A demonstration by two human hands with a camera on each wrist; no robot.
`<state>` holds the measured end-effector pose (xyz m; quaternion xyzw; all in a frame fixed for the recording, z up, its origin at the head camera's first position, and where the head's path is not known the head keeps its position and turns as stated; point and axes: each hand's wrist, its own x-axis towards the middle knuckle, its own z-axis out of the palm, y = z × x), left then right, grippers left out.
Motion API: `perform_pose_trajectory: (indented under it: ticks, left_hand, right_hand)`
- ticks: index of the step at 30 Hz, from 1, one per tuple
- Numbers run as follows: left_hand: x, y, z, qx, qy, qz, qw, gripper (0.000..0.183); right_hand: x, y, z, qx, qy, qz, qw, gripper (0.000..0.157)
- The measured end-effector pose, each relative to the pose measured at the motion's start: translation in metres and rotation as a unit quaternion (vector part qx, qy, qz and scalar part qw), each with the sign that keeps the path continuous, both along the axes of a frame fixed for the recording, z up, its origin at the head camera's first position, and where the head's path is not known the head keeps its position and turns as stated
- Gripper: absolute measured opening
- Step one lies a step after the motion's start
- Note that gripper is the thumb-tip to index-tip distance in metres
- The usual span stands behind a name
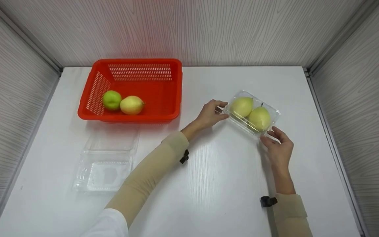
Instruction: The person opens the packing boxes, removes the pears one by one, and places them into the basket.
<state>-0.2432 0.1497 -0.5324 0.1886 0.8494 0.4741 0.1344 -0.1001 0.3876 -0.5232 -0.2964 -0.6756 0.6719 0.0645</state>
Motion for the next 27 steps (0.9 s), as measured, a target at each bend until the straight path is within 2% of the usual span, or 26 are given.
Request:
perform_pose_trajectory:
  ticks: [6, 14, 22, 27]
  left_hand:
    - [0.003, -0.007, -0.001, 0.014, -0.001, 0.01, 0.9999, 0.048]
    - [0.008, -0.015, -0.001, 0.047, -0.041, 0.043, 0.9971, 0.047]
    - [0.013, -0.021, 0.0, 0.115, -0.1, 0.094, 0.9838, 0.042]
    - [0.016, -0.024, 0.001, 0.138, -0.129, 0.119, 0.9748, 0.041]
  right_hand:
    - [-0.002, -0.001, -0.002, 0.004, 0.001, 0.011, 1.0, 0.071]
    - [-0.004, -0.002, -0.006, -0.039, 0.013, 0.024, 0.999, 0.075]
    - [-0.003, -0.002, -0.009, -0.063, 0.025, 0.052, 0.996, 0.074]
    - [-0.002, -0.001, -0.009, -0.109, 0.051, 0.072, 0.99, 0.072]
